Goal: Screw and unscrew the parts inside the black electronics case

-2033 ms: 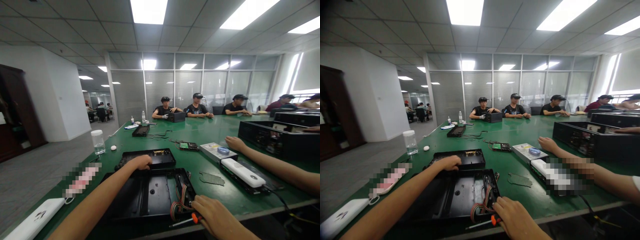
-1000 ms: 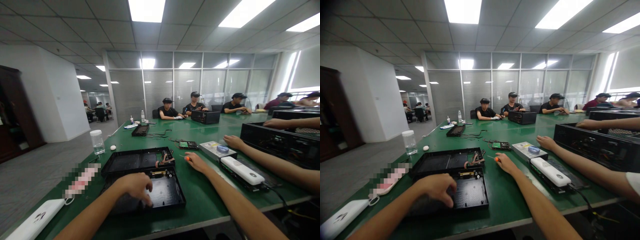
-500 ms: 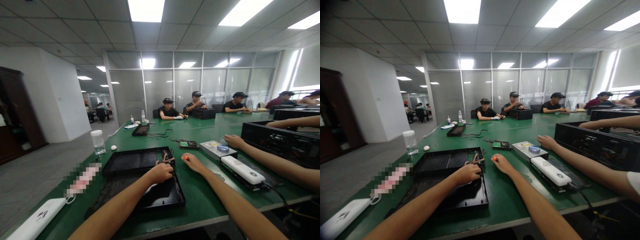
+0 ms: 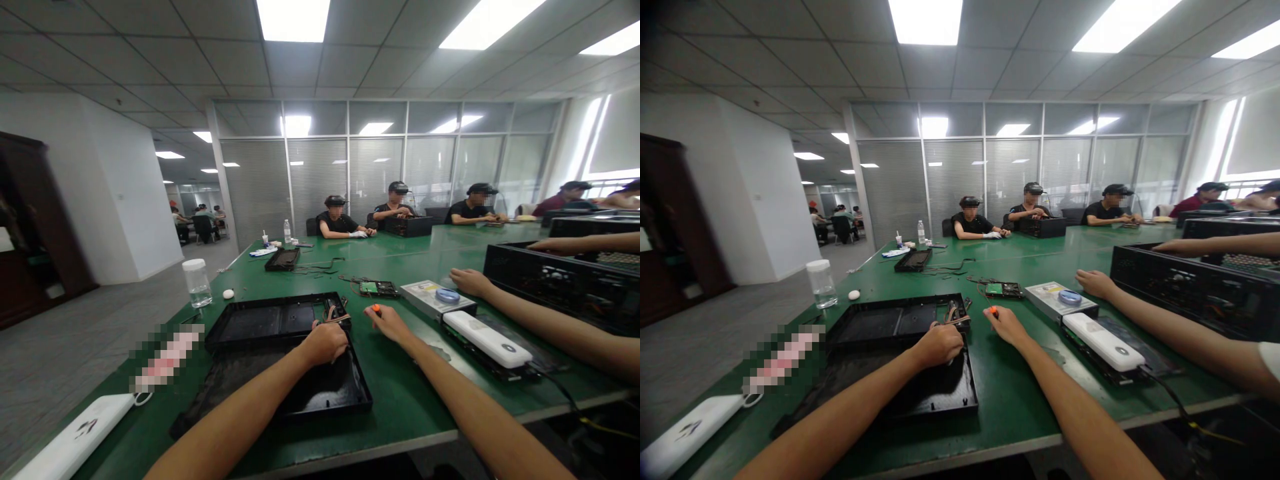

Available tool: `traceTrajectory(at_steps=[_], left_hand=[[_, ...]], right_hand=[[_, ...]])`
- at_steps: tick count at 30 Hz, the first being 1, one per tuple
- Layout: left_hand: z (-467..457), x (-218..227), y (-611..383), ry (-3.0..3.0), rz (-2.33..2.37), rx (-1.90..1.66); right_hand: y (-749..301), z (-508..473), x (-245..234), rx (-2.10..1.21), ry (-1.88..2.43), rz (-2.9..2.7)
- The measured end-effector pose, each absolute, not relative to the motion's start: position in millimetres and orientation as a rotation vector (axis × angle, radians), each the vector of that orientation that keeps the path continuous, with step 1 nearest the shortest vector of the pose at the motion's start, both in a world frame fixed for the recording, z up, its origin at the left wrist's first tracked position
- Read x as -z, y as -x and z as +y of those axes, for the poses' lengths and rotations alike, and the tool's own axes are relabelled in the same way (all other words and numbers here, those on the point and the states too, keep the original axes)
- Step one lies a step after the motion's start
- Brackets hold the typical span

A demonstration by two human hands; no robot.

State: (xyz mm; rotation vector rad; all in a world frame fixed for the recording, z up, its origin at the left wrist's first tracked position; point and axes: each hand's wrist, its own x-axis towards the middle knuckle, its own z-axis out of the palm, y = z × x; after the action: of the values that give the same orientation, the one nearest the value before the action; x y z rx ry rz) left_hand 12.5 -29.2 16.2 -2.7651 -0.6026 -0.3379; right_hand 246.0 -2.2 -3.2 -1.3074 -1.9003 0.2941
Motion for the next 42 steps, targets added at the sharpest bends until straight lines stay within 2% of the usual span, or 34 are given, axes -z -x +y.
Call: traceTrajectory(at_steps=[4,8,11,19,33,42], left_hand=[[-29.4,-17.6,-10.9,2.833,-0.626,0.360],[-29.3,-19.6,-7.3,2.892,-0.511,0.358],[-29.3,-20.2,-6.1,2.949,-0.532,0.410],[-36.2,-22.3,-7.7,3.040,-0.984,0.609],[-42.1,-28.5,-6.8,3.049,-1.006,0.632],[-40.7,-23.9,-7.0,3.005,-1.063,0.642]], right_hand=[[-249.1,-0.5,2.4,-0.361,1.330,-1.757],[-258.5,-3.5,-6.2,-0.659,1.302,-1.660],[-267.3,-7.6,-18.5,-0.740,1.165,-1.591],[-258.2,-20.5,-28.5,-0.353,1.086,-1.521],[-244.3,-33.6,-28.9,-0.043,1.174,-1.738],[-199.2,-67.6,-99.6,0.536,1.151,-2.390]])
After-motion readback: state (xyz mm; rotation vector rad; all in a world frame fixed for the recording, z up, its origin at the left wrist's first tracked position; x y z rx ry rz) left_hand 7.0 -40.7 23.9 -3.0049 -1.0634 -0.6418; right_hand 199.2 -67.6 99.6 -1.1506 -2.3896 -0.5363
